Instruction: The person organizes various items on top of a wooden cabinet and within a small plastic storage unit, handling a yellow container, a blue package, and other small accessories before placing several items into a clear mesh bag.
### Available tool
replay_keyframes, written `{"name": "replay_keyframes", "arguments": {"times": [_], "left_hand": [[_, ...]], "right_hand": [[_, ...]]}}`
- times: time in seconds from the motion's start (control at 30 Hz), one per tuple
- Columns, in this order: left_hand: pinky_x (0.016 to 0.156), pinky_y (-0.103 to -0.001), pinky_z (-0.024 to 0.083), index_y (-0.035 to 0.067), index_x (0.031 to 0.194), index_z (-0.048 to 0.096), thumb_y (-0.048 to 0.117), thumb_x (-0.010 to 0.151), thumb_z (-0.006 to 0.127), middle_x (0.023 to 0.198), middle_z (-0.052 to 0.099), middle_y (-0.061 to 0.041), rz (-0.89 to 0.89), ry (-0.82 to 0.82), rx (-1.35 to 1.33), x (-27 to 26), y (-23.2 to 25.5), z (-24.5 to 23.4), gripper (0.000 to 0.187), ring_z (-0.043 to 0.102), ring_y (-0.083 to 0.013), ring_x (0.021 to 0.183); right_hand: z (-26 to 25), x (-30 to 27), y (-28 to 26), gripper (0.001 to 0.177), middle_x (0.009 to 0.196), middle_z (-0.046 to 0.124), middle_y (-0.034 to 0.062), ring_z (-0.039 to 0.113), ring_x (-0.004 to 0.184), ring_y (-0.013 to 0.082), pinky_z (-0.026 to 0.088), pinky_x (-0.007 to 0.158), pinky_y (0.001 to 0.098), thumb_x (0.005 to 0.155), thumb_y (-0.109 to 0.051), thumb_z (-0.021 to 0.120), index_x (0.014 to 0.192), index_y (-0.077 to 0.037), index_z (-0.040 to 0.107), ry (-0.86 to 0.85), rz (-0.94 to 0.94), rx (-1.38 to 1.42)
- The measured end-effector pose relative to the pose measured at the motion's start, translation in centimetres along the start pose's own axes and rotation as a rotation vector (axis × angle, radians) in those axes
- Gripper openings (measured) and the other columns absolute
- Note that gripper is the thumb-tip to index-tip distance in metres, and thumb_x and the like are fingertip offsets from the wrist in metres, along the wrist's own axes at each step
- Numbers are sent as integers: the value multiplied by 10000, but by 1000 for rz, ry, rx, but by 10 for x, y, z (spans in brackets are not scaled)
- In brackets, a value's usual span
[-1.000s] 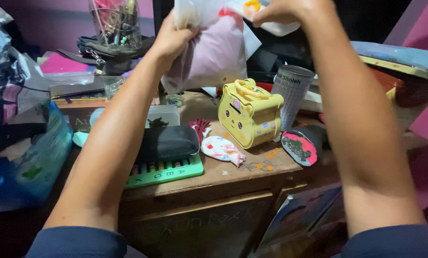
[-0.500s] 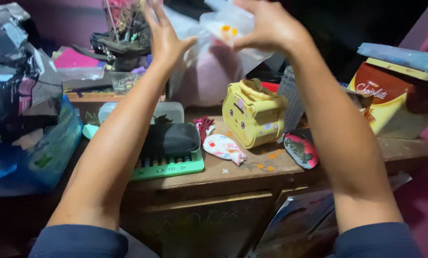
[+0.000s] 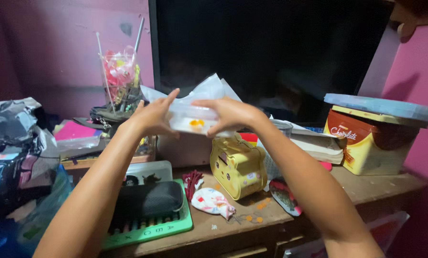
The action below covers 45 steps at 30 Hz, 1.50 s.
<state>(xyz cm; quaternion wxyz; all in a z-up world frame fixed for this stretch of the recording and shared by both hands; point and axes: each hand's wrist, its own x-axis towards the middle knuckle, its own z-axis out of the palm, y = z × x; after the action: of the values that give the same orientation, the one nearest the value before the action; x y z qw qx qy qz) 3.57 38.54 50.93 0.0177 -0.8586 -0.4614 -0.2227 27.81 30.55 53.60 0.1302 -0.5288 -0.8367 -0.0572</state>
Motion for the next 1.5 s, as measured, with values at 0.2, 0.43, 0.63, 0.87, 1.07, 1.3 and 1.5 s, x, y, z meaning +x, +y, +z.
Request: {"name": "replay_keyframes", "arguments": {"times": [0.2, 0.43, 0.63, 0.87, 1.07, 1.3, 1.5], "left_hand": [[1060, -463, 495, 277, 1602, 158, 378, 489, 943, 1590, 357, -148, 388, 52, -356, -48, 33, -36, 1366, 522, -330, 1322], [812, -462, 575, 305, 1525, 389, 355, 577, 880, 1268, 680, -123, 425, 132, 134, -90, 56, -64, 1069, 700, -357, 1013], [725, -484, 584, 227, 1499, 510, 373, 618, 843, 1068, 728, -211, 493, 222, 124, -111, 50, -59, 953, 719, -407, 842], [712, -471, 587, 186, 1391, 593, 350, 690, 829, 1110, 737, -193, 582, 296, 66, -138, 37, -40, 758, 725, -395, 825], [764, -466, 589, 162, 1355, 615, 384, 789, 805, 1183, 726, -180, 643, 354, 35, -145, 31, -29, 637, 722, -386, 936], [810, -452, 587, 127, 1355, 610, 384, 829, 772, 1256, 711, -152, 685, 412, 55, -139, 18, -15, 608, 713, -356, 1031], [839, -443, 585, 118, 1356, 610, 408, 852, 759, 1248, 707, -143, 655, 331, 113, -123, 8, -18, 600, 710, -335, 1030]], "right_hand": [[7, -7, 2, 1007, 1358, 657, 216, 682, 1178, 338, 515, 1007, 396, 646, -375, 855, 1544, -170, 448, -6, -268, 111], [-9, -26, -18, 960, 1418, 594, 230, 611, 1281, 343, 488, 1074, 406, 710, -420, 867, 1486, -22, 465, 13, -295, 138], [9, -67, -56, 840, 1378, 616, 193, 636, 1178, 366, 514, 991, 437, 731, -416, 854, 1436, -93, 533, 309, -344, -122], [37, -88, -67, 742, 1318, 680, 111, 685, 1145, 301, 561, 956, 387, 744, -254, 872, 1404, -106, 565, 529, -445, -119], [47, -91, -70, 713, 1318, 692, 100, 694, 1154, 281, 567, 983, 374, 754, -209, 855, 1396, -92, 570, 560, -477, -114], [49, -89, -66, 649, 1314, 695, 126, 691, 1171, 292, 561, 1004, 387, 801, -207, 829, 1386, -57, 593, 559, -492, -166], [48, -73, -56, 611, 1332, 682, 146, 697, 1170, 292, 566, 1012, 390, 846, -261, 825, 1374, -54, 599, 586, -529, -195]]}}
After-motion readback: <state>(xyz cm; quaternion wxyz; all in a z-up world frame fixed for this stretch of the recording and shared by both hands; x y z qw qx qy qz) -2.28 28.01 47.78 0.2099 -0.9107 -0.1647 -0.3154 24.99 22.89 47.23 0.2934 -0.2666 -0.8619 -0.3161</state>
